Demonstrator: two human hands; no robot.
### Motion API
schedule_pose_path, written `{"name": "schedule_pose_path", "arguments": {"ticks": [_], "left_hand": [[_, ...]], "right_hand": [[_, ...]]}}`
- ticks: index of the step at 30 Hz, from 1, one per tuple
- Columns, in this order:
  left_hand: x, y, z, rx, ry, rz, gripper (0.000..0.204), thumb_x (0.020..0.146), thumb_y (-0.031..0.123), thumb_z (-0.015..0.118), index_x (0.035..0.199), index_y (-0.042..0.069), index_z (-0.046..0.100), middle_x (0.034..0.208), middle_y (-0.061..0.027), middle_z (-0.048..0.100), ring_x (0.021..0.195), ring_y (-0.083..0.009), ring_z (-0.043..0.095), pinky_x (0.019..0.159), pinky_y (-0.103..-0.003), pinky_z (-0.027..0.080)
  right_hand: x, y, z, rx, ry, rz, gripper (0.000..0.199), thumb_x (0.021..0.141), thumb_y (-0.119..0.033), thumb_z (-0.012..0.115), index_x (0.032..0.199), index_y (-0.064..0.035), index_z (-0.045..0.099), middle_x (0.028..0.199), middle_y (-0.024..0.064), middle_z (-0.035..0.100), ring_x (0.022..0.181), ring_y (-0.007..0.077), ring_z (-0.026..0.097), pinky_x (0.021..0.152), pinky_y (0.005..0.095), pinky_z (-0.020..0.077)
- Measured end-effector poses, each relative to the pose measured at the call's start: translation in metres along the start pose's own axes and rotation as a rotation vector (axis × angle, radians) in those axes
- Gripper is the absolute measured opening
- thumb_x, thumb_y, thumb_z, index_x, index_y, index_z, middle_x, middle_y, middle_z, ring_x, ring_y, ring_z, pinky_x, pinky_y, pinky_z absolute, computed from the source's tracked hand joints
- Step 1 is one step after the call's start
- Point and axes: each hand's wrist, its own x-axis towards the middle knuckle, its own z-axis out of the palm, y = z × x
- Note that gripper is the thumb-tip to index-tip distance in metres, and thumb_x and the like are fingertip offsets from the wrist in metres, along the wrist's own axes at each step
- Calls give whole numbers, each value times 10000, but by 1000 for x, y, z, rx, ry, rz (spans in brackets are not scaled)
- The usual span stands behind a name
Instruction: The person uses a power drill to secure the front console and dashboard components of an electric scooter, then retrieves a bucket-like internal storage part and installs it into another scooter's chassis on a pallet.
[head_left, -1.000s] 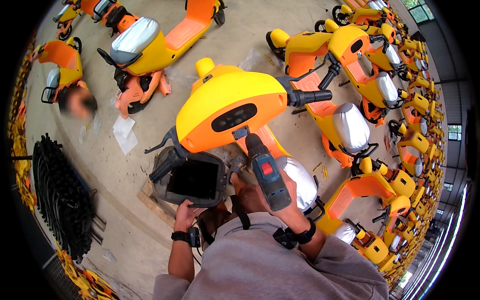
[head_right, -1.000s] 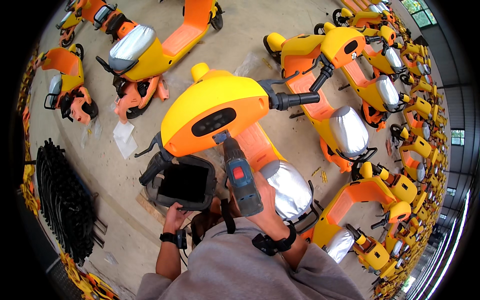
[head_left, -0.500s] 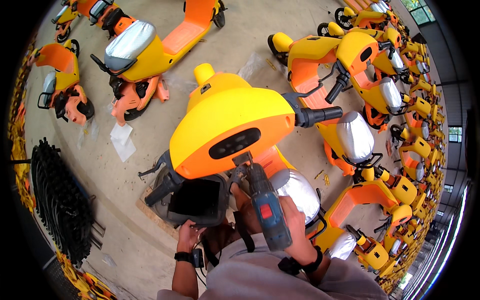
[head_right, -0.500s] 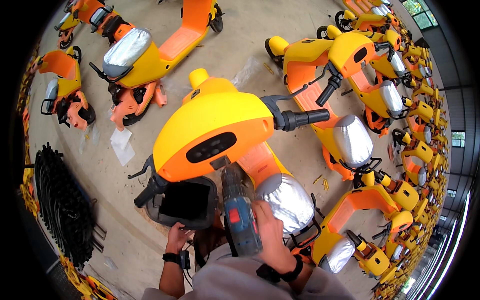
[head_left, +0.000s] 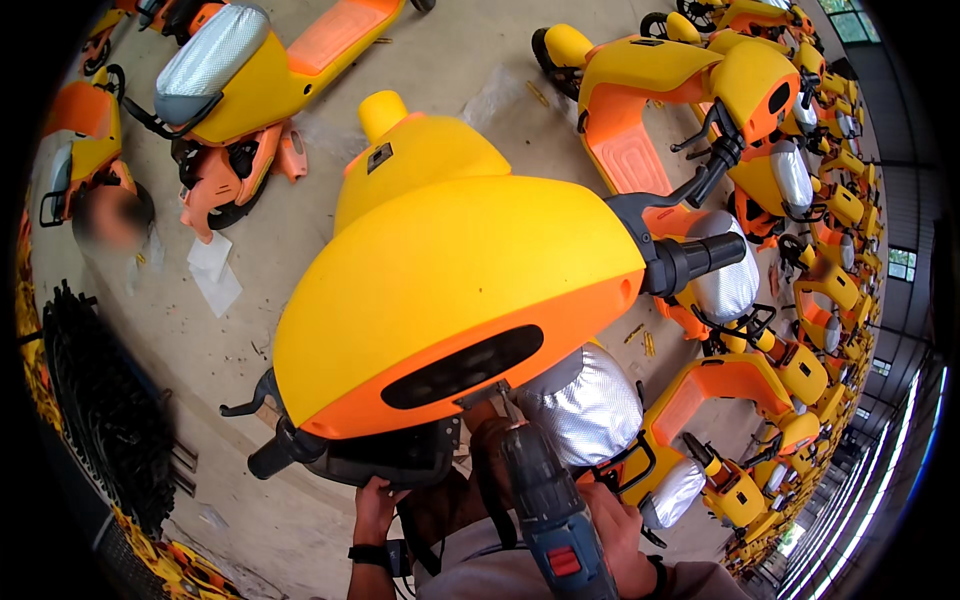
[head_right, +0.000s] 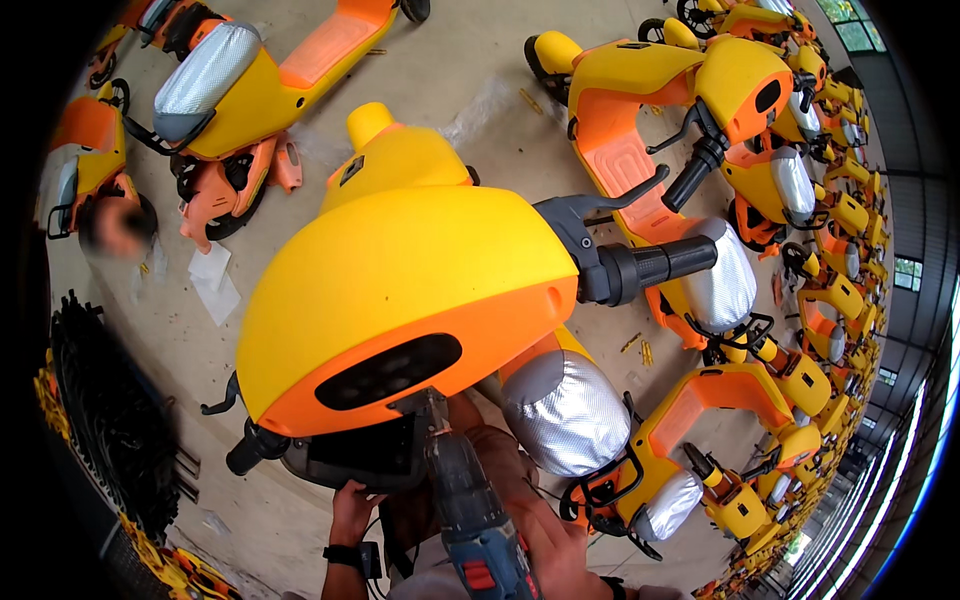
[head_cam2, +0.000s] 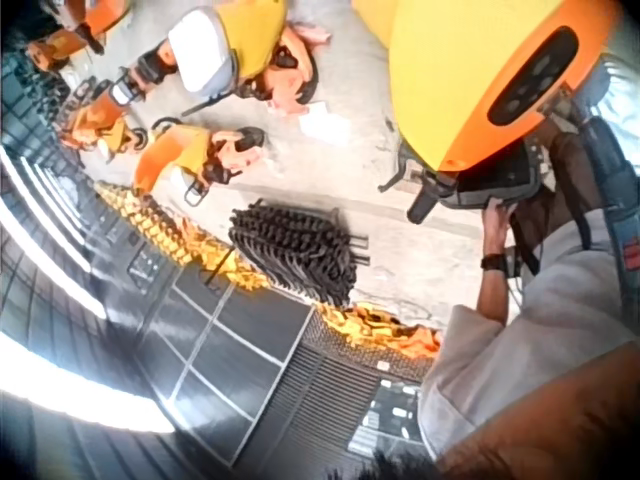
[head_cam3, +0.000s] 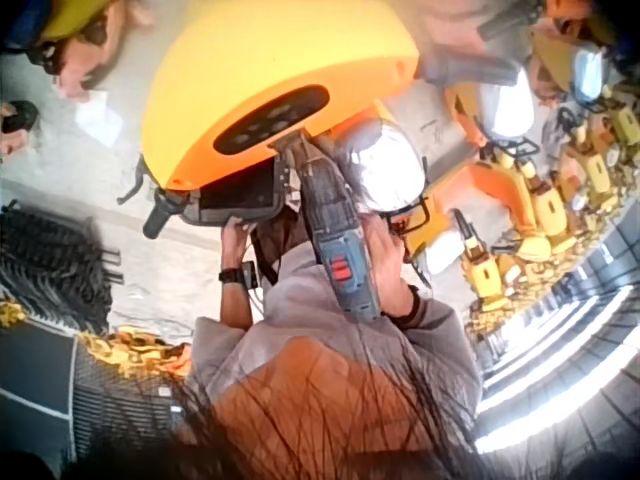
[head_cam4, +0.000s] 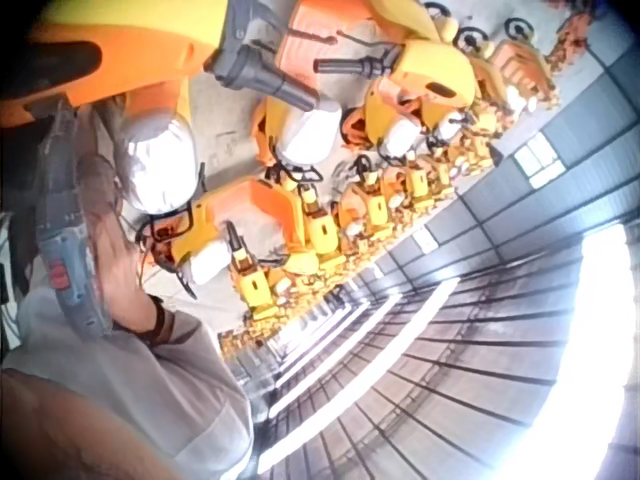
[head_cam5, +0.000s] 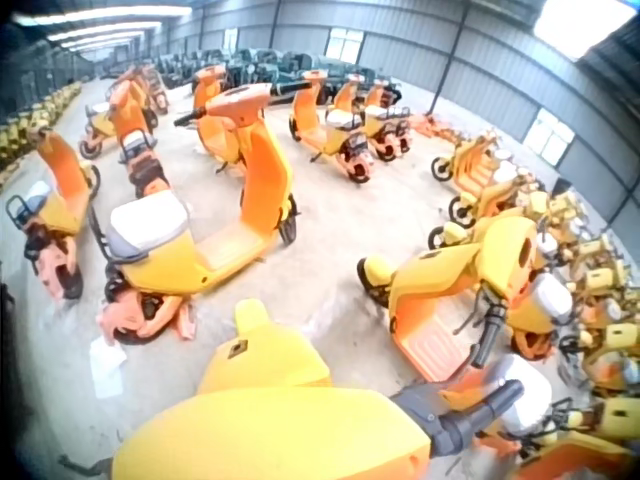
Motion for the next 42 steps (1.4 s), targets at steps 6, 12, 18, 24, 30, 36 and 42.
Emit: {"name": "schedule_pose_path", "arguments": {"ticks": [6,12,18,24,30,36,42], "left_hand": [[3,0,4,33,9,-32,429,810,29,545,1235,-28,528,1225,-152,584,1148,-359,604,940,-582,525],[-6,13,30,89,33,-7,331,827,64,543,1154,20,571,1166,-114,608,1084,-313,602,933,-550,519],[-1,16,25,100,-1,17,494,824,30,531,1314,2,476,1283,-152,567,1188,-356,592,938,-563,537],[-2,18,21,90,23,38,424,814,19,540,1233,-31,503,1193,-162,577,1129,-357,610,907,-545,567],[-8,21,24,61,27,50,385,812,16,538,1190,-52,521,1154,-165,589,1107,-356,616,906,-542,570],[-15,23,30,56,24,42,388,815,16,537,1198,-44,534,1175,-162,597,1108,-349,620,910,-545,563],[-15,22,35,68,-2,29,403,825,20,539,1224,-31,533,1194,-151,602,1121,-336,619,924,-545,553]], "right_hand": [[-5,-2,-2,-72,-68,50,281,753,-102,665,985,56,646,959,191,669,753,304,685,574,338,493],[-16,4,4,-158,-56,53,252,739,-90,674,954,39,649,945,167,672,759,279,687,589,333,491],[-38,18,9,-175,-56,104,223,755,-71,661,964,6,659,952,145,667,791,264,693,603,334,495],[-54,30,22,-153,8,140,243,767,-82,668,993,5,658,979,135,664,866,264,688,718,320,506],[-44,23,18,-148,-29,132,251,778,-75,677,1011,17,660,1007,146,673,862,269,690,735,321,515],[-39,29,23,-93,21,63,274,745,-102,724,986,14,664,957,145,677,779,282,694,642,326,519],[-32,29,23,16,8,101,298,739,-134,745,987,14,673,949,148,688,757,273,697,593,331,509]]}}
